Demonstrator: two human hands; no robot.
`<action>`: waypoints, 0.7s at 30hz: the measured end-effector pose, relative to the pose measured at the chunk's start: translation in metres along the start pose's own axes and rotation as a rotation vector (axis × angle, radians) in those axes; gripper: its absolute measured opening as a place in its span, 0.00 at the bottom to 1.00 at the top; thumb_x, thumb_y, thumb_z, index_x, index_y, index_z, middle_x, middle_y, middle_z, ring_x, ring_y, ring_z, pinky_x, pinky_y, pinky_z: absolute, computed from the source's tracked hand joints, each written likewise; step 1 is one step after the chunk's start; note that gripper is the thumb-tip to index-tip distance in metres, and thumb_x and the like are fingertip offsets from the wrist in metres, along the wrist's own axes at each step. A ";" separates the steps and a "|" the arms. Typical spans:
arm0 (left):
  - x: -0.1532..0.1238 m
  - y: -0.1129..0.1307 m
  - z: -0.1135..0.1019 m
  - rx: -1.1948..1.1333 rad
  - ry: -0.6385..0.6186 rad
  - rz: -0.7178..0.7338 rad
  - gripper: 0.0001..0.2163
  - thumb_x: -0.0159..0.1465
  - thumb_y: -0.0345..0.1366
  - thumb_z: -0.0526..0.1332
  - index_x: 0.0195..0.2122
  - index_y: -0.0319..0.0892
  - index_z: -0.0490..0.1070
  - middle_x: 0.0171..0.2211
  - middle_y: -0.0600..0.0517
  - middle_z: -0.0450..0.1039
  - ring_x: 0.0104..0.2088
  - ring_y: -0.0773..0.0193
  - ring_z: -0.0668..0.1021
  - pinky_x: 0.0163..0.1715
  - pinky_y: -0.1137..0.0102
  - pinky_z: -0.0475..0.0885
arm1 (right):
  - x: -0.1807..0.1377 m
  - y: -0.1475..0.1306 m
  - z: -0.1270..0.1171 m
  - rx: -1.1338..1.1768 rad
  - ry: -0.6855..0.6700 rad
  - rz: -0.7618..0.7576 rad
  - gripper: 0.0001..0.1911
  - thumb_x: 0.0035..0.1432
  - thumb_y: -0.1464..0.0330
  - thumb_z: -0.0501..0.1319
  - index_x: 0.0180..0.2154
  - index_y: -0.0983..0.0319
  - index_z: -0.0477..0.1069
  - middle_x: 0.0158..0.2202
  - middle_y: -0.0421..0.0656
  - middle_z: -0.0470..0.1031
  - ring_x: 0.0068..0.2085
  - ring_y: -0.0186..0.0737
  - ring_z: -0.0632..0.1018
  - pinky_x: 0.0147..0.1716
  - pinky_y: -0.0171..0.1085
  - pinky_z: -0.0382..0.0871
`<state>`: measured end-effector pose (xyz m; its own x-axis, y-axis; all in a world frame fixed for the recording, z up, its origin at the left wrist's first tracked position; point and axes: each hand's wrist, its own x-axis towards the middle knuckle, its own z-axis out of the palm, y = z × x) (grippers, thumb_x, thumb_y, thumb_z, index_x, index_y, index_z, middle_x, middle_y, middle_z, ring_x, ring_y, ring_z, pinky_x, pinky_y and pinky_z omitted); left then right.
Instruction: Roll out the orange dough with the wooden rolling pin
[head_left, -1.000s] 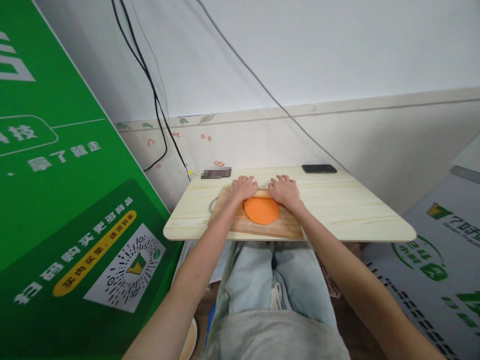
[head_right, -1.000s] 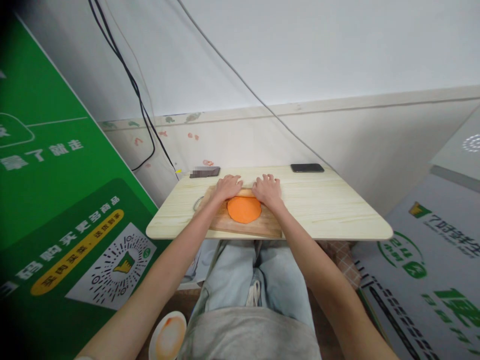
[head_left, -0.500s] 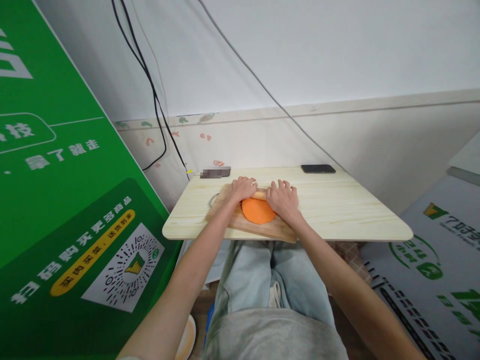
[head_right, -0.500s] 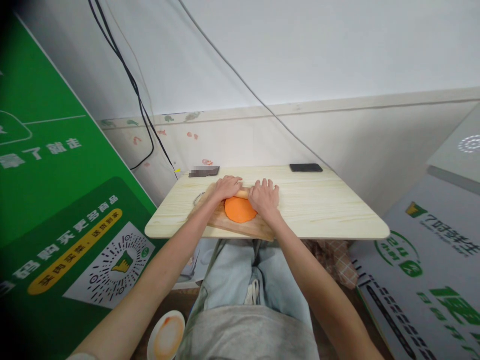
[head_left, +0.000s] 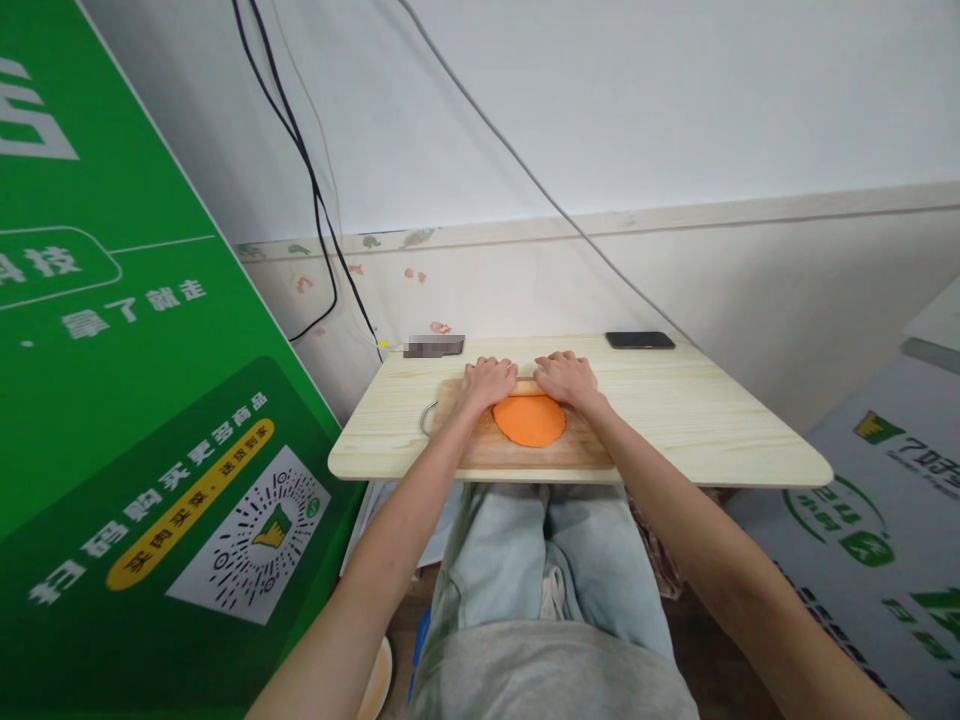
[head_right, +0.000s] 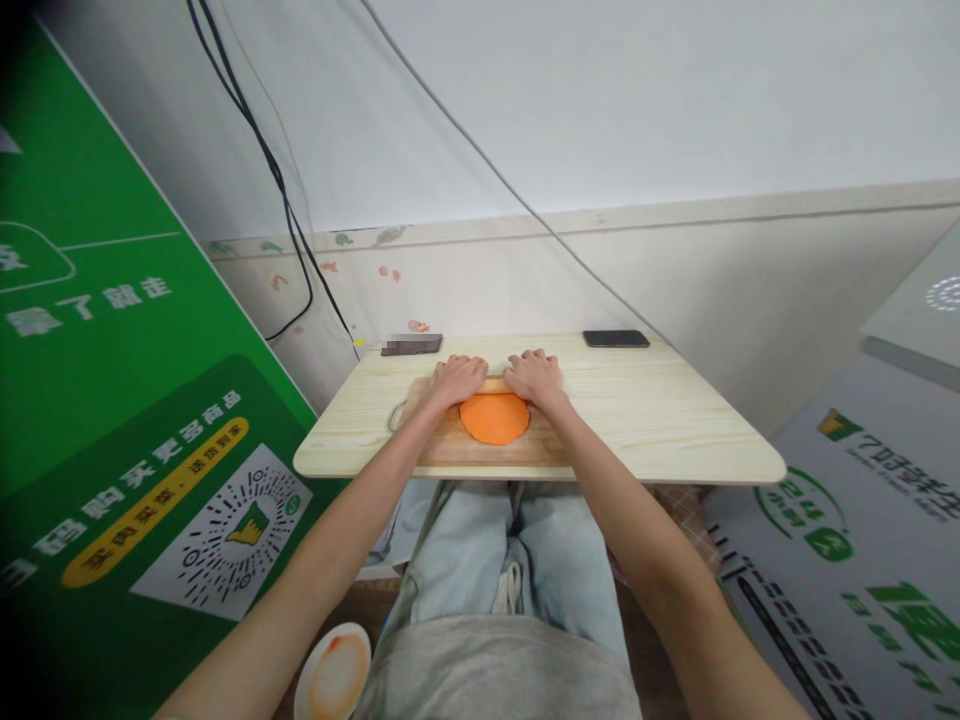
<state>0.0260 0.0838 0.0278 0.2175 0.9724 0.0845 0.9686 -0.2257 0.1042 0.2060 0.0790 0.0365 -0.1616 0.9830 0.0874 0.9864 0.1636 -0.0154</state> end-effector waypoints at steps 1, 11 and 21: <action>0.000 0.000 0.000 -0.004 0.001 -0.002 0.24 0.83 0.43 0.42 0.60 0.48 0.79 0.64 0.44 0.80 0.64 0.47 0.77 0.63 0.51 0.70 | 0.002 0.000 0.000 -0.001 -0.002 -0.003 0.30 0.76 0.61 0.47 0.68 0.61 0.76 0.68 0.58 0.76 0.67 0.59 0.73 0.63 0.53 0.65; -0.002 0.000 -0.001 -0.012 0.017 0.005 0.25 0.81 0.44 0.44 0.60 0.48 0.80 0.63 0.43 0.81 0.64 0.45 0.78 0.63 0.49 0.71 | -0.027 -0.010 0.003 -0.038 0.097 0.003 0.30 0.80 0.62 0.42 0.63 0.62 0.78 0.65 0.58 0.79 0.66 0.59 0.73 0.61 0.52 0.64; -0.002 0.000 -0.001 -0.038 0.012 -0.002 0.25 0.82 0.48 0.45 0.59 0.48 0.81 0.63 0.42 0.81 0.64 0.45 0.78 0.64 0.50 0.70 | -0.026 -0.011 -0.006 -0.043 0.004 0.018 0.29 0.82 0.59 0.41 0.65 0.59 0.76 0.67 0.56 0.76 0.66 0.58 0.74 0.62 0.53 0.67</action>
<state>0.0259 0.0819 0.0285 0.2139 0.9721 0.0962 0.9637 -0.2261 0.1418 0.1992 0.0513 0.0406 -0.1441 0.9853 0.0920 0.9895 0.1423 0.0262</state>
